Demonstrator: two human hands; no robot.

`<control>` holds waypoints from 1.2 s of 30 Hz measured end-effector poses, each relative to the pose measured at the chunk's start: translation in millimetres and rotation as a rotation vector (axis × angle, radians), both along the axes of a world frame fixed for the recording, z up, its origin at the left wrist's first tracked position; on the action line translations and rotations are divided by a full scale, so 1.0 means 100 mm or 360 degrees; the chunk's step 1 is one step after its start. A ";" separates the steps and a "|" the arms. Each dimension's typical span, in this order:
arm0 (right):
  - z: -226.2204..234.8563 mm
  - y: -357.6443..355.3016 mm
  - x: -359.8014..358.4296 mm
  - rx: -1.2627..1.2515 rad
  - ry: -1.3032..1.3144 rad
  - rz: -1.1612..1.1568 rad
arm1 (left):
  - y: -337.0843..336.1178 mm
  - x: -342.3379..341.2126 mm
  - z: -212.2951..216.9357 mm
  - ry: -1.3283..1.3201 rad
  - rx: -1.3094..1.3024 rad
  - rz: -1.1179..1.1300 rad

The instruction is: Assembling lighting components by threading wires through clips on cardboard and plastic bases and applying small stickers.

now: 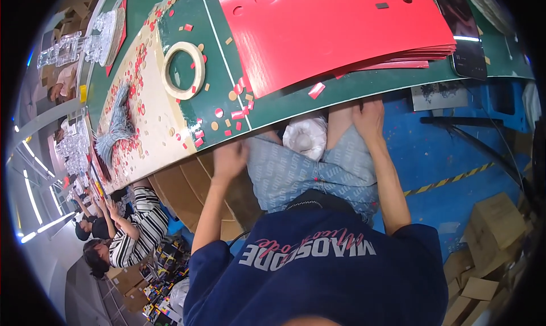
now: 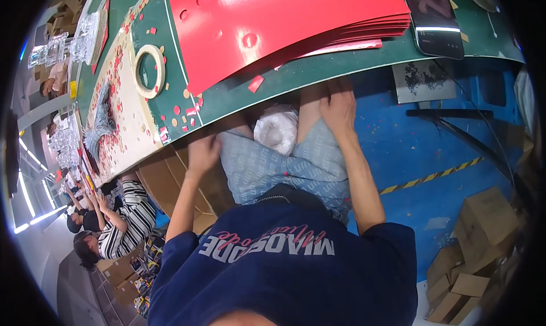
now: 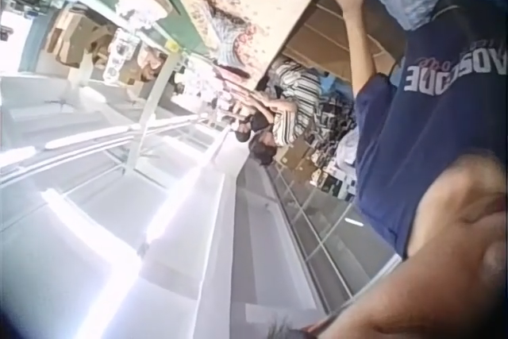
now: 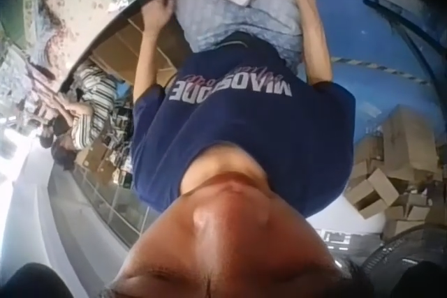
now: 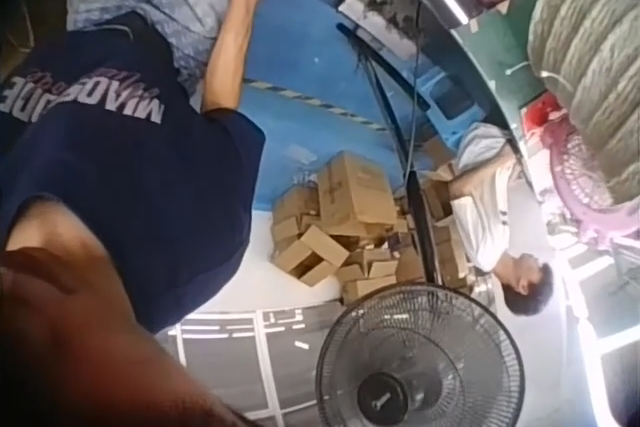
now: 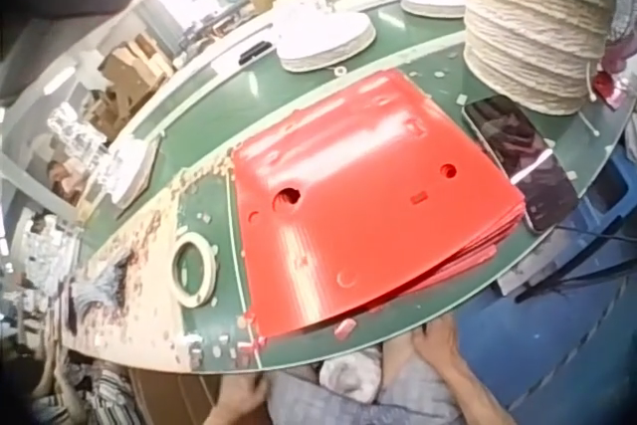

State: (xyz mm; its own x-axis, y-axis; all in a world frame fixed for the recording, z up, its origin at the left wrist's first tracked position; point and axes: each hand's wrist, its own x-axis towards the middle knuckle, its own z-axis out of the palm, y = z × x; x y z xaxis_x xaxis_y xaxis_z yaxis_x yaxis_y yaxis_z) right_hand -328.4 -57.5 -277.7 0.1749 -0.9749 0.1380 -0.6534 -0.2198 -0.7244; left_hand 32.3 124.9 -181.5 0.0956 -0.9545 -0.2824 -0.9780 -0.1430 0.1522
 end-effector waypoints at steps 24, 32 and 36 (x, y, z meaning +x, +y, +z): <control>0.66 -0.09 0.68 0.0677 0.0045 0.0374 | -5.40 0.33 2.99 0.0733 -0.1411 0.0063; -0.33 0.08 0.71 0.0297 0.0063 0.0201 | -7.05 -0.23 2.58 0.1209 -0.1422 -0.0032; -0.51 0.17 0.83 0.0309 -0.0107 0.0209 | -7.27 0.10 2.68 0.1215 -0.1524 0.0147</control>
